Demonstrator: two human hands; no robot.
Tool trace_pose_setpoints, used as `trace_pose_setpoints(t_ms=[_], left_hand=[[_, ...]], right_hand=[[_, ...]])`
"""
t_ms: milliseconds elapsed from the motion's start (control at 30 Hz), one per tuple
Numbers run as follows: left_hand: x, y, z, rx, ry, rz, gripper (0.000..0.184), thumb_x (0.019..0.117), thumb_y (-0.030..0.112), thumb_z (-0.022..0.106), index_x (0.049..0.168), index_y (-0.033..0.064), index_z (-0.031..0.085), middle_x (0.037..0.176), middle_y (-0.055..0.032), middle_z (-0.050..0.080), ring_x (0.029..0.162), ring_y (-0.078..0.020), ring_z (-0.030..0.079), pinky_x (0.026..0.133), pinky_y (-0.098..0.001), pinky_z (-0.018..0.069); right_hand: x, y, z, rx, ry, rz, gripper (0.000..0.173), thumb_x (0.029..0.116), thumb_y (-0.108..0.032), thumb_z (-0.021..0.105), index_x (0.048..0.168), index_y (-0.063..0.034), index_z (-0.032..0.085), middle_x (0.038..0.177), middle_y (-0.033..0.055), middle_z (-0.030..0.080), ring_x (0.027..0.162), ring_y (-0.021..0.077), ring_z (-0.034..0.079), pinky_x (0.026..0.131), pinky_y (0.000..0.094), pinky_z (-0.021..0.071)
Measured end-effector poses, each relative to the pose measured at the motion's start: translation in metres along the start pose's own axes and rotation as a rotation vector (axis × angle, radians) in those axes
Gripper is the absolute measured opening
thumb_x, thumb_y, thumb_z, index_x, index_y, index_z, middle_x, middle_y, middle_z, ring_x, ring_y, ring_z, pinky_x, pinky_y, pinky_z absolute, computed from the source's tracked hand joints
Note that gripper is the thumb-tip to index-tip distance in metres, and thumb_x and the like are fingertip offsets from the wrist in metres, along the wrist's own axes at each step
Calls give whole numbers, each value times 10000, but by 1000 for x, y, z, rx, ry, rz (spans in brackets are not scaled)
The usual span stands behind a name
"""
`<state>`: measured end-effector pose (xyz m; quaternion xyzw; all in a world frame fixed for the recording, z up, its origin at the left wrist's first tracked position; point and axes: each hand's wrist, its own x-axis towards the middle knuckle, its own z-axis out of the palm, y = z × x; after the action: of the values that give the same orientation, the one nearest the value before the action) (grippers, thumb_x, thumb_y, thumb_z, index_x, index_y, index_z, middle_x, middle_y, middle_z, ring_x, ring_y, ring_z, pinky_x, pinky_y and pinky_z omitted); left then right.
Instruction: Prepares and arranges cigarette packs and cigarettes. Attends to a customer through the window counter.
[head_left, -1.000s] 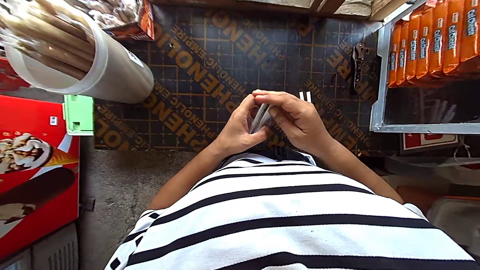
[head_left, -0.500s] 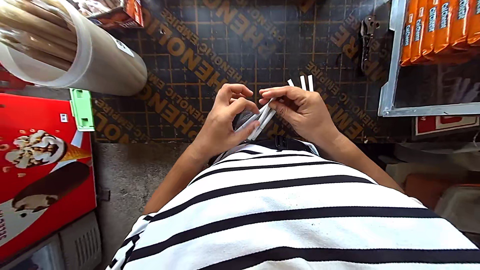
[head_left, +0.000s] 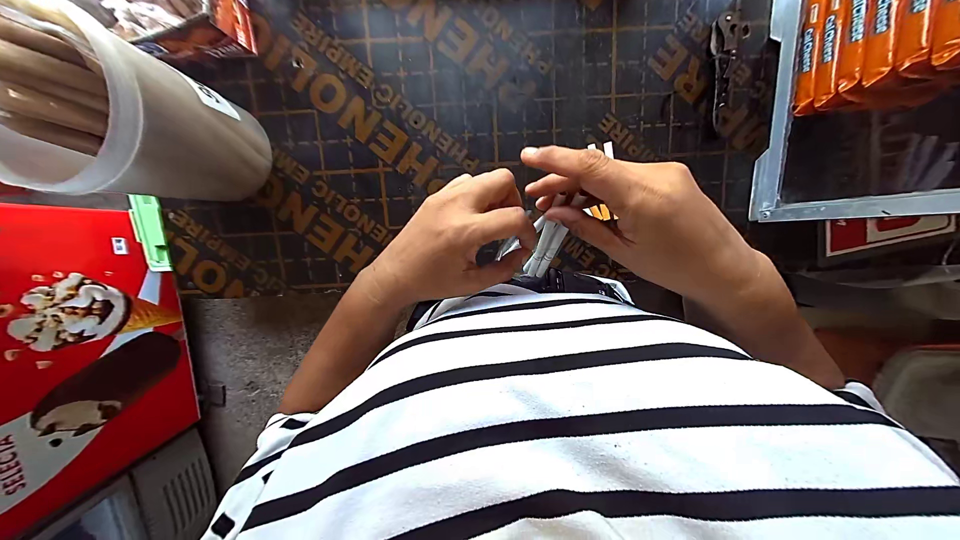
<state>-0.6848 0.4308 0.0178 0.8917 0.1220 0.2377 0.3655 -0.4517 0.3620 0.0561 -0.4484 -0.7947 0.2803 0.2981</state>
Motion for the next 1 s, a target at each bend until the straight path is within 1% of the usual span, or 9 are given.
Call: trace_pose_setpoints(t_ms=[133,233,300,400,533,600,700,767,1000], left_hand=[[1,5,-9,59,30,9,161,1014,172,620,1004,60,736,890,-96,610,840,-182,575,749,-334,439],[-10,9,-7,-19,119,53,158,1012,152,628,983,42,737,879,-95,593,851,-140,562,761,-261,450],[-16,9,-4,-68,153,75,145,1010,143,638,973,30,721,892,-81,558,874,-101,543,769,-189,443],[-19,10,-6,-25,146,58,141,1006,141,641,981,28,722,911,-84,557,852,-94,539,739,-177,443],[-16,15,-11,73,127,57,142,1000,156,657,995,54,756,889,-98,565,793,-133,531,693,-232,433],[-13,16,-12,93,121,69,135,994,147,665,995,56,765,883,-103,571,777,-136,527,679,-234,431],[-11,15,-8,109,124,84,104,974,107,686,974,48,772,867,-115,585,744,-133,529,654,-232,432],[-11,14,-5,105,137,91,94,965,83,694,957,30,771,857,-129,603,719,-134,545,625,-222,444],[-18,16,-6,111,188,81,82,954,45,702,968,1,770,851,-141,622,748,-128,586,653,-183,473]], right_hand=[[12,-8,1,25,-19,-31,411,1009,-41,612,1408,42,555,1094,112,738,913,119,696,823,229,572],[15,-11,12,87,-60,-48,446,991,-12,613,1426,41,536,1084,118,730,924,137,702,836,243,580],[12,-9,17,131,-73,-60,437,1018,-58,600,1435,48,525,1180,140,708,1033,148,692,910,253,564],[2,-1,7,158,10,42,414,1065,-158,542,1419,56,535,1324,146,675,1224,162,660,1049,312,551],[-21,22,-16,-259,205,376,306,1078,-189,521,1263,19,648,1133,162,706,991,203,706,883,333,586],[-28,28,-15,-372,121,575,307,1049,-228,577,1177,39,658,1084,226,672,941,327,692,844,465,575],[-25,29,0,-389,11,775,483,954,-378,724,1156,49,619,1074,257,639,939,425,668,785,600,545],[-21,28,11,-411,-9,776,502,907,-388,774,1111,39,609,1046,246,632,941,428,664,763,599,537],[-10,37,18,-285,-112,655,206,906,-136,742,951,30,629,922,182,600,854,354,633,715,529,524]])
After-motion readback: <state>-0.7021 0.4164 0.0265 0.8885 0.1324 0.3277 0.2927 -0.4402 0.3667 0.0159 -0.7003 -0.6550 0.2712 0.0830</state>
